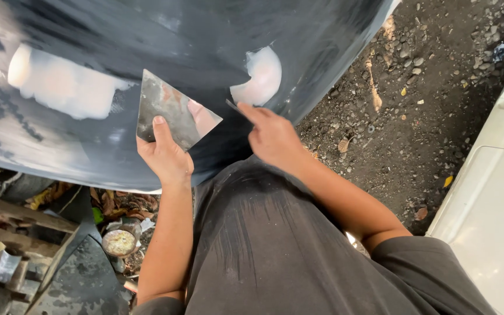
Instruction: Applying and smoothing automotive body filler on the surface of a car hood.
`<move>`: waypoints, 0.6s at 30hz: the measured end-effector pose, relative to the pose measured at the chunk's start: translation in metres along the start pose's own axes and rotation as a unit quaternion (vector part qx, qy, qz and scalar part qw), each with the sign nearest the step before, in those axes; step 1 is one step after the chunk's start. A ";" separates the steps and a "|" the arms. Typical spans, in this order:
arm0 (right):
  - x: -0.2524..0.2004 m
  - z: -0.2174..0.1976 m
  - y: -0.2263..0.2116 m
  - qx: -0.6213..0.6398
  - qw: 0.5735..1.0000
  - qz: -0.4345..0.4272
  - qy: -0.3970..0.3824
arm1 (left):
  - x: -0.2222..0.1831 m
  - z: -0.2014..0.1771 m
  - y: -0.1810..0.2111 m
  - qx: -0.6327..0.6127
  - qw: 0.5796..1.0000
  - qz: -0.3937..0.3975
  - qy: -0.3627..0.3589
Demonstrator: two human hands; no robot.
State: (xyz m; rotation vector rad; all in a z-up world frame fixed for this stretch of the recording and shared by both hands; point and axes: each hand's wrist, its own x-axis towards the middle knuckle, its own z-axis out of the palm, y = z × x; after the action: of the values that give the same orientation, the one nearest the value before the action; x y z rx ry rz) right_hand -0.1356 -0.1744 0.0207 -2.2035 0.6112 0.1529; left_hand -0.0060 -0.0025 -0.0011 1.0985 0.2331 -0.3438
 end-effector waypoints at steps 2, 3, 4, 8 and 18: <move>-0.006 -0.018 -0.008 0.087 0.995 -0.036 0.013 | -0.009 -0.006 -0.019 0.052 0.997 -0.035 0.044; -0.008 -0.028 -0.012 0.174 0.982 -0.068 0.035 | -0.010 -0.007 -0.030 0.102 0.989 -0.073 0.078; -0.010 -0.027 -0.016 0.174 0.982 -0.072 0.033 | -0.017 -0.002 -0.032 0.100 0.989 -0.069 0.081; -0.017 -0.030 -0.013 0.217 0.969 -0.108 -0.038 | -0.030 0.016 -0.018 -0.088 0.990 -0.107 0.027; 0.006 -0.061 -0.028 -0.050 0.925 -0.376 0.029 | -0.057 0.029 -0.014 0.340 0.907 0.246 -0.040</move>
State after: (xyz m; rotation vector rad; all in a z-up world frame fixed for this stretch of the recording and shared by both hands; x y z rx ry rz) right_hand -0.1227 -0.2067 0.0783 -2.3899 -0.2465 -0.2904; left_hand -0.0635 -0.0257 0.0205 1.7767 -0.2664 -0.0015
